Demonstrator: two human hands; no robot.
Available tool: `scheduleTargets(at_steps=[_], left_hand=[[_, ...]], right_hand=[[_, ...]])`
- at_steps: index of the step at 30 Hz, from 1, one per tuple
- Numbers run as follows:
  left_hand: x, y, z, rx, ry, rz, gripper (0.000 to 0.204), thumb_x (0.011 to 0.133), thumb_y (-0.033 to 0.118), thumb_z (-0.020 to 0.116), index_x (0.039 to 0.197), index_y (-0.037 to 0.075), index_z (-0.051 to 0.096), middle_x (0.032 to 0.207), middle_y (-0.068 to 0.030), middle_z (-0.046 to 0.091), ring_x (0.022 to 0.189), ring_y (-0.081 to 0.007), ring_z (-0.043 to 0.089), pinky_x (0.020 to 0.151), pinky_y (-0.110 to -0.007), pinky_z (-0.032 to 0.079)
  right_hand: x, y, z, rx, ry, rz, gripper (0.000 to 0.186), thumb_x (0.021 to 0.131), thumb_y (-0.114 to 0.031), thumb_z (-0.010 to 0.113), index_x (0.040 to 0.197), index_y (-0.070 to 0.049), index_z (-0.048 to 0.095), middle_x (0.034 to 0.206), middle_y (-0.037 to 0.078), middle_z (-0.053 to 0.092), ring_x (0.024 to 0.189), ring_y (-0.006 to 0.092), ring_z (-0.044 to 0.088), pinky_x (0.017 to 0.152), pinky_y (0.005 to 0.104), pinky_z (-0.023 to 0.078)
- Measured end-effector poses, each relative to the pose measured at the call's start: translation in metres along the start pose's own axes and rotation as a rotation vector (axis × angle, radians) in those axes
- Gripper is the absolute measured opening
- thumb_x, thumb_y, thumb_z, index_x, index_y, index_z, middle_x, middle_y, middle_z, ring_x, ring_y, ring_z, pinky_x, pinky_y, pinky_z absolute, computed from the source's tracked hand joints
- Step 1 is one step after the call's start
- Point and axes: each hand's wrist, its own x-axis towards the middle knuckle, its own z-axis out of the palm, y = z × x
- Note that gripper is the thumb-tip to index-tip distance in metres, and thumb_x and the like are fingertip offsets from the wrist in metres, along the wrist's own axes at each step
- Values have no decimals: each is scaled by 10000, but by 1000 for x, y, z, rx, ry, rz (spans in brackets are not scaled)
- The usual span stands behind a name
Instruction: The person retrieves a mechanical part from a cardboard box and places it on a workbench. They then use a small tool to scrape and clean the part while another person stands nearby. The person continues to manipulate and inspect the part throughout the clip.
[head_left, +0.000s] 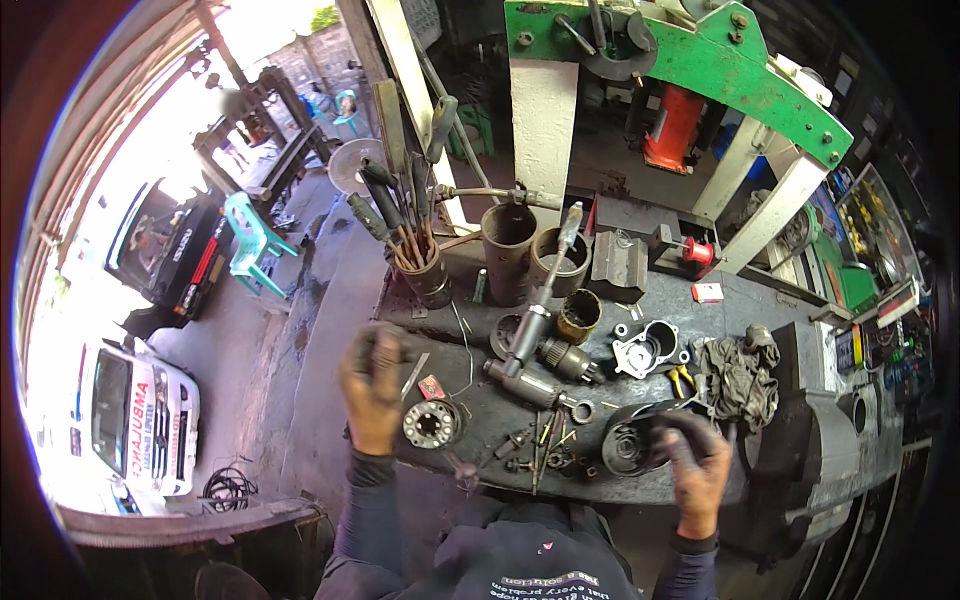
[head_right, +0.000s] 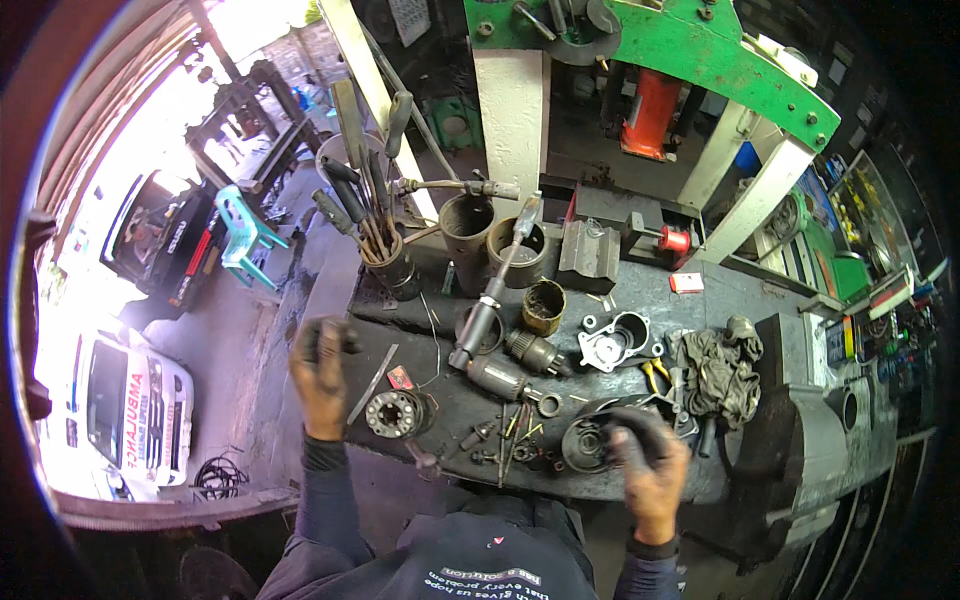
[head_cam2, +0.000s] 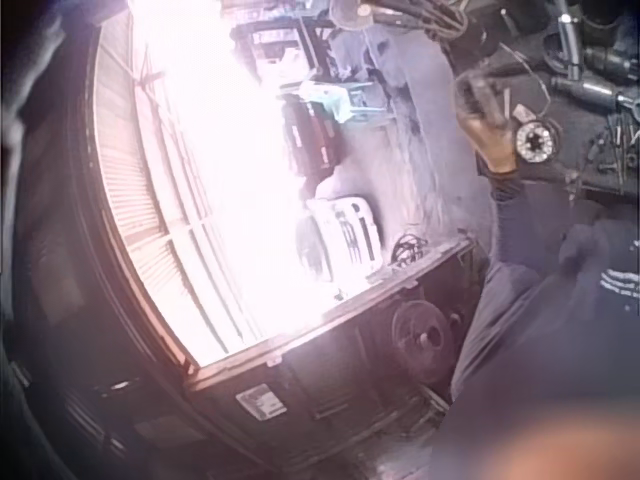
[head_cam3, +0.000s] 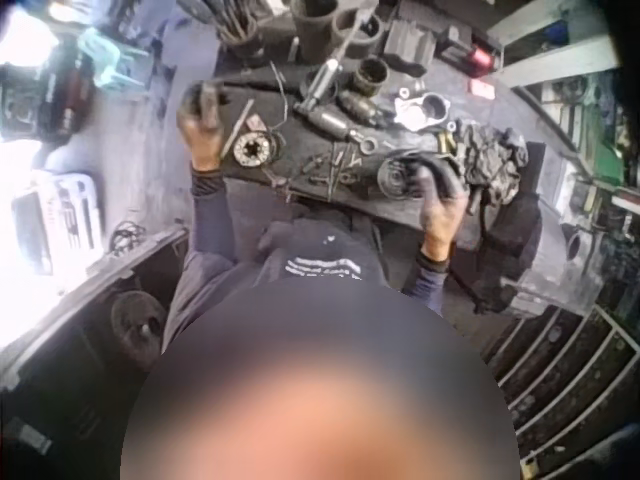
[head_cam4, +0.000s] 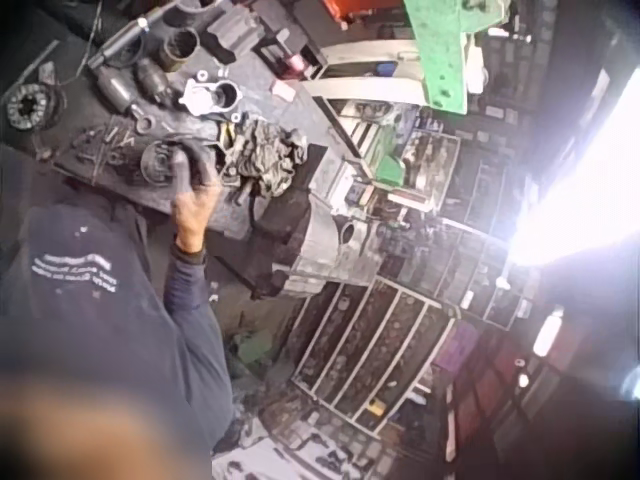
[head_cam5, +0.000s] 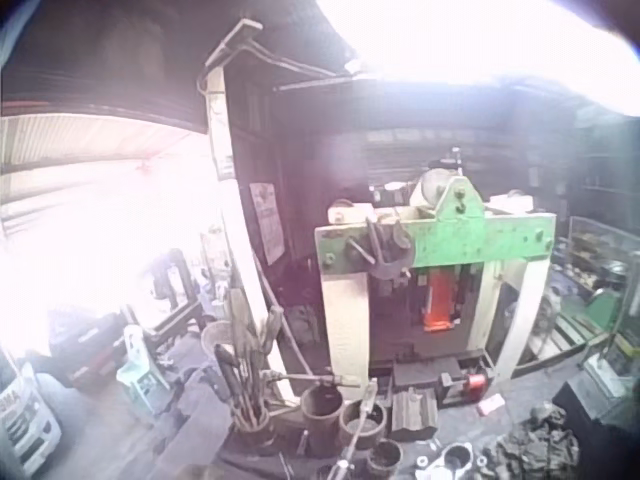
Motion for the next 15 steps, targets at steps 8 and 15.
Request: scheduleTargets(at_steps=[8,15], left_hand=[[73,-146,-91,414,-88,-112,286,1005,264,723,989,-21,703,812,-100,699,740,-153,620,716,-349,524],[47,-224,-61,730,-1155,398,588,819,180,815,1385,142,661,1386,-131,618,1318,-380,535,1093,-468,477]], right_hand=[[28,46,165,270,-21,311,313,1044,-148,671,1307,21,672,1027,53,734,864,115,679,769,270,549],[7,86,185,85,69,414,247,1004,-99,713,1219,22,717,1031,33,738,912,90,642,812,247,516]])
